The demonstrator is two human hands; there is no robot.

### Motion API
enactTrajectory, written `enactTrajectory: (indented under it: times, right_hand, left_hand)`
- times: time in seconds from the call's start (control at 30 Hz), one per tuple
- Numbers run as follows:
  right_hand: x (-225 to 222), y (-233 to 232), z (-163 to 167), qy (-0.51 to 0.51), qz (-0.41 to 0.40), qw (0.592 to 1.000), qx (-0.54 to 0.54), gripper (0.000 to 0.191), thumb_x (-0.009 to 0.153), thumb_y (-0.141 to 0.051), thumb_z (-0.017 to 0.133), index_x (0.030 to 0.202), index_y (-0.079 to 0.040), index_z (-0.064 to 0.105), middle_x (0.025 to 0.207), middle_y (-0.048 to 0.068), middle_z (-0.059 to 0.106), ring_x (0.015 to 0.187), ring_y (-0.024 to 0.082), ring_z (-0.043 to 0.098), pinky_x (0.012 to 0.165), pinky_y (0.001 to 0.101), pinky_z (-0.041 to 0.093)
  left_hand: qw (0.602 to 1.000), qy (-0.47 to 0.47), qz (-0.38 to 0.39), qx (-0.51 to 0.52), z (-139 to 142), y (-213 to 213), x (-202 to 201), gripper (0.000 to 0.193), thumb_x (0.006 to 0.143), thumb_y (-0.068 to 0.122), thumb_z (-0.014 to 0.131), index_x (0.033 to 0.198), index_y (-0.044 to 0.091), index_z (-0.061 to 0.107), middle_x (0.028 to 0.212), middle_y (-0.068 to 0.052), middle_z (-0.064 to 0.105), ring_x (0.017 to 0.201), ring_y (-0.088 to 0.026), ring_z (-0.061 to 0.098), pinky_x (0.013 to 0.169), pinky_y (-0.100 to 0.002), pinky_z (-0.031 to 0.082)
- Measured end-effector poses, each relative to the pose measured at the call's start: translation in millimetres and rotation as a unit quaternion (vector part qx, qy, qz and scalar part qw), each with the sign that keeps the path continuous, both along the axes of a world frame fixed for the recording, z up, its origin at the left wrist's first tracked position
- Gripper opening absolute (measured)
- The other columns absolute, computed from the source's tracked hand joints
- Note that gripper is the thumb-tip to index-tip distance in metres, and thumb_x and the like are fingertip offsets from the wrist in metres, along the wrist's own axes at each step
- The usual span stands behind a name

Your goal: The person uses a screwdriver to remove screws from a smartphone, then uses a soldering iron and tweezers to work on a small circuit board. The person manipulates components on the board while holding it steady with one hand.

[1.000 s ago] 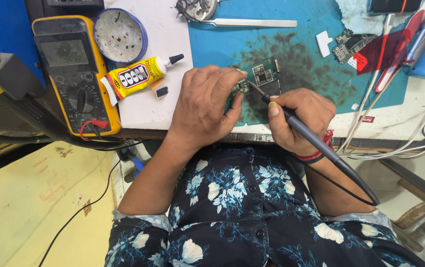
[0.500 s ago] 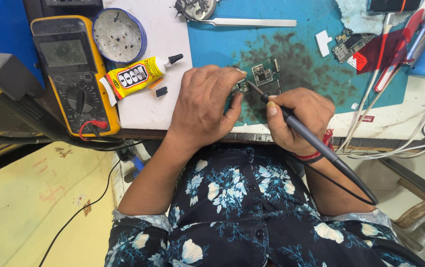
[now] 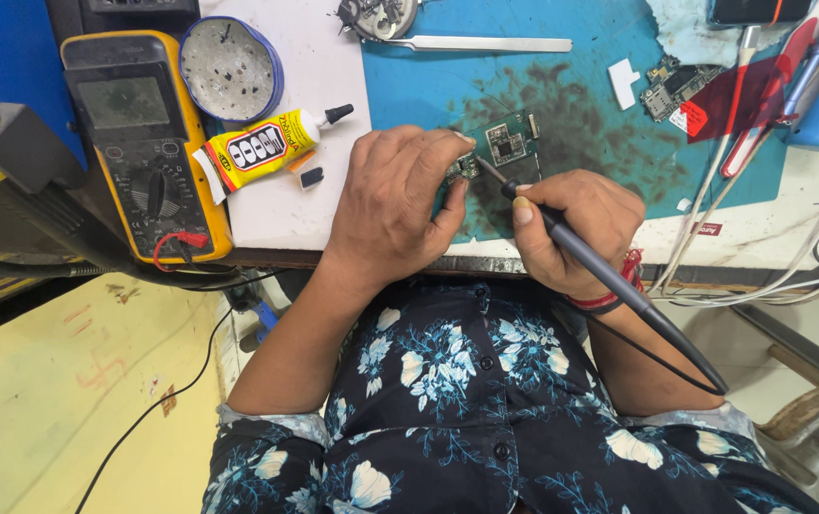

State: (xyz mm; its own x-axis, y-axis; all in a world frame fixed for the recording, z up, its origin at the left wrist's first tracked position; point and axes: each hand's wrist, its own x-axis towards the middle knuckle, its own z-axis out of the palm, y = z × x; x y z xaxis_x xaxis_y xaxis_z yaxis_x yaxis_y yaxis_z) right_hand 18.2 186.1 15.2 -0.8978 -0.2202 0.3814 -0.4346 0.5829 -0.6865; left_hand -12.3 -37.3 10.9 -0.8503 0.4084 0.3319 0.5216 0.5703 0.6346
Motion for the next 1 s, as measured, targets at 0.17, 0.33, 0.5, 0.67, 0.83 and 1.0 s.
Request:
enactTrajectory:
  times: [0.17, 0.33, 0.5, 0.67, 0.83, 1.0]
  right_hand:
    - [-1, 0, 1, 0.001, 0.002, 1.0, -0.003, 0.01, 0.098, -0.006, 0.073, 0.096, -0.002, 0.064, 0.086, 0.011, 0.071, 0.07, 0.025, 0.068, 0.061, 0.0322, 0.051]
    - [-2, -1, 3, 0.003, 0.008, 1.0, -0.007, 0.01, 0.097, -0.006, 0.073, 0.096, -0.002, 0.064, 0.086, 0.011, 0.071, 0.07, 0.025, 0.068, 0.061, 0.0322, 0.051]
    - [-1, 0, 3, -0.001, 0.007, 1.0, -0.003, 0.009, 0.097, -0.005, 0.073, 0.096, -0.002, 0.065, 0.085, 0.011, 0.071, 0.069, 0.025, 0.068, 0.06, 0.0323, 0.051]
    - [2, 3, 1, 0.001, -0.003, 1.0, -0.019, 0.008, 0.099, -0.006, 0.071, 0.098, -0.002, 0.064, 0.086, 0.011, 0.069, 0.071, 0.025, 0.067, 0.062, 0.0322, 0.051]
    - [7, 5, -3, -0.008, -0.043, 0.998, -0.051, 0.017, 0.104, -0.013, 0.073, 0.113, -0.002, 0.064, 0.096, 0.014, 0.068, 0.073, 0.024, 0.067, 0.066, 0.0319, 0.051]
    - [8, 5, -8, 0.011, -0.044, 0.998, -0.035, 0.027, 0.108, -0.021, 0.081, 0.118, -0.004, 0.063, 0.096, 0.014, 0.069, 0.08, 0.027, 0.069, 0.07, 0.033, 0.053]
  left_hand:
    - [1.0, 0.002, 0.0, 0.002, -1, 0, 1, 0.048, 0.092, 0.01, 0.077, 0.132, 0.01, 0.052, 0.124, -0.005, 0.067, 0.115, -0.027, 0.062, 0.102, -0.044, 0.043]
    - [1.0, 0.004, -0.002, 0.003, -1, 0, 1, 0.048, 0.091, 0.01, 0.077, 0.132, 0.009, 0.052, 0.124, -0.006, 0.067, 0.115, -0.028, 0.062, 0.101, -0.044, 0.043]
    - [1.0, 0.0, -0.001, 0.005, 0, 1, 1, 0.048, 0.092, 0.009, 0.077, 0.133, 0.01, 0.052, 0.123, -0.006, 0.067, 0.116, -0.027, 0.062, 0.102, -0.043, 0.043]
    - [1.0, -0.001, -0.002, 0.005, -9, -2, 6, 0.048, 0.091, 0.009, 0.077, 0.132, 0.01, 0.052, 0.123, -0.006, 0.067, 0.116, -0.027, 0.062, 0.102, -0.043, 0.043]
    - [0.998, 0.033, 0.024, 0.05, 20, 1, 0, 0.046, 0.089, 0.008, 0.077, 0.128, 0.012, 0.054, 0.121, -0.006, 0.067, 0.114, -0.028, 0.063, 0.103, -0.043, 0.045]
    - [0.929, -0.133, -0.086, 0.334, 88, -13, 21, 0.039, 0.074, 0.012, 0.077, 0.106, 0.005, 0.056, 0.09, -0.006, 0.066, 0.079, -0.025, 0.063, 0.075, -0.04, 0.049]
